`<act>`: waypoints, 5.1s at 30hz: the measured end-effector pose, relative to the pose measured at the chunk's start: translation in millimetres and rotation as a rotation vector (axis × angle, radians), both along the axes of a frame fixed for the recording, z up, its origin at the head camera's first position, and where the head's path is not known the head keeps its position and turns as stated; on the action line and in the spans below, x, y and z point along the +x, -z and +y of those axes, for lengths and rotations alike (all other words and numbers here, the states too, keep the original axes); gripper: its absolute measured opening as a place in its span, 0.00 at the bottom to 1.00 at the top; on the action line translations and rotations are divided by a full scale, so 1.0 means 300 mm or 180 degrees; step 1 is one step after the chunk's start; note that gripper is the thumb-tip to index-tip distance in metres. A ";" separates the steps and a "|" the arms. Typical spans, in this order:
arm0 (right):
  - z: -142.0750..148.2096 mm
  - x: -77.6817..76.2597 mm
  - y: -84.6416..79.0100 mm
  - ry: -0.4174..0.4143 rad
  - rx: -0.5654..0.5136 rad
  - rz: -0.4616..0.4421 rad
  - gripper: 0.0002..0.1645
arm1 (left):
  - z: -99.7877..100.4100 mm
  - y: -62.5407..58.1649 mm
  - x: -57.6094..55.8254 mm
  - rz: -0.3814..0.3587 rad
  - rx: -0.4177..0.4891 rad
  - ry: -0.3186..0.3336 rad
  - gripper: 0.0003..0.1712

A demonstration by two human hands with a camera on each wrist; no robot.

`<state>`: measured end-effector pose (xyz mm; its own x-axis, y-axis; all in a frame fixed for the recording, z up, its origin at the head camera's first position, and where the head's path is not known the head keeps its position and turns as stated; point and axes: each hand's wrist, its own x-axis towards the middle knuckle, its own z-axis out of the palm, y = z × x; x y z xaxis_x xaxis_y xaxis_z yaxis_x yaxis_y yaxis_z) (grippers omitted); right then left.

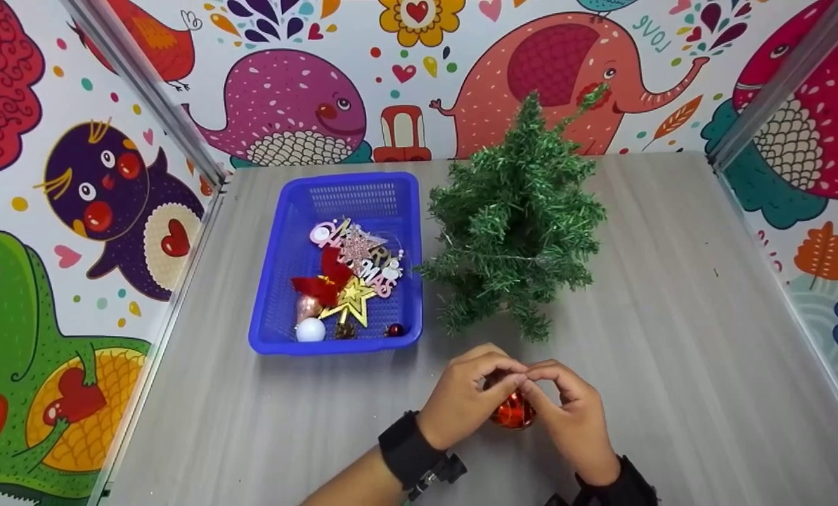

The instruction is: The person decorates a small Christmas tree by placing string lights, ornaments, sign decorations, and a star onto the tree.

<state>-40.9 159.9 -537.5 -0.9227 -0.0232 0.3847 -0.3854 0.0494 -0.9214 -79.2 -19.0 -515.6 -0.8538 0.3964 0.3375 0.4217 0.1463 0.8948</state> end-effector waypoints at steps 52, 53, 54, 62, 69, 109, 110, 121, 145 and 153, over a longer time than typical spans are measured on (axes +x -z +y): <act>-0.128 -0.276 -0.260 0.1733 0.1605 0.1370 0.07 | 0.034 -0.182 -0.224 0.1698 -0.0239 -0.1659 0.07; -0.127 -0.278 -0.260 0.1743 0.1599 0.1378 0.07 | 0.035 -0.183 -0.226 0.1726 -0.0257 -0.1648 0.06; -0.127 -0.280 -0.259 0.1753 0.1602 0.1384 0.07 | 0.035 -0.183 -0.227 0.1746 -0.0270 -0.1637 0.06; -0.122 -0.276 -0.244 0.1725 0.1832 0.1289 0.07 | 0.031 -0.168 -0.233 0.1819 -0.0439 -0.1620 0.06; -0.118 -0.269 -0.229 0.1624 0.1898 0.1290 0.17 | 0.025 -0.163 -0.235 0.1895 -0.0592 -0.1627 0.05; 0.093 -0.177 0.018 0.1791 0.1557 0.1252 0.20 | -0.170 0.055 -0.053 0.1945 -0.1007 -0.1559 0.08; 0.117 -0.174 0.037 0.1799 0.1694 0.1108 0.20 | -0.180 0.076 -0.040 0.1895 -0.1066 -0.1545 0.07; 0.228 -0.144 0.181 0.1611 0.2438 -0.0134 0.21 | -0.249 0.162 0.025 0.1613 -0.1430 -0.1521 0.02; 0.227 -0.151 0.204 0.1508 0.2418 -0.0361 0.08 | -0.654 -0.019 -0.618 -0.0530 -0.2963 -0.1626 0.23; 0.231 -0.151 0.196 0.1536 0.2362 -0.0390 0.07 | -0.645 0.012 -0.650 -0.0101 -0.2949 -0.1365 0.22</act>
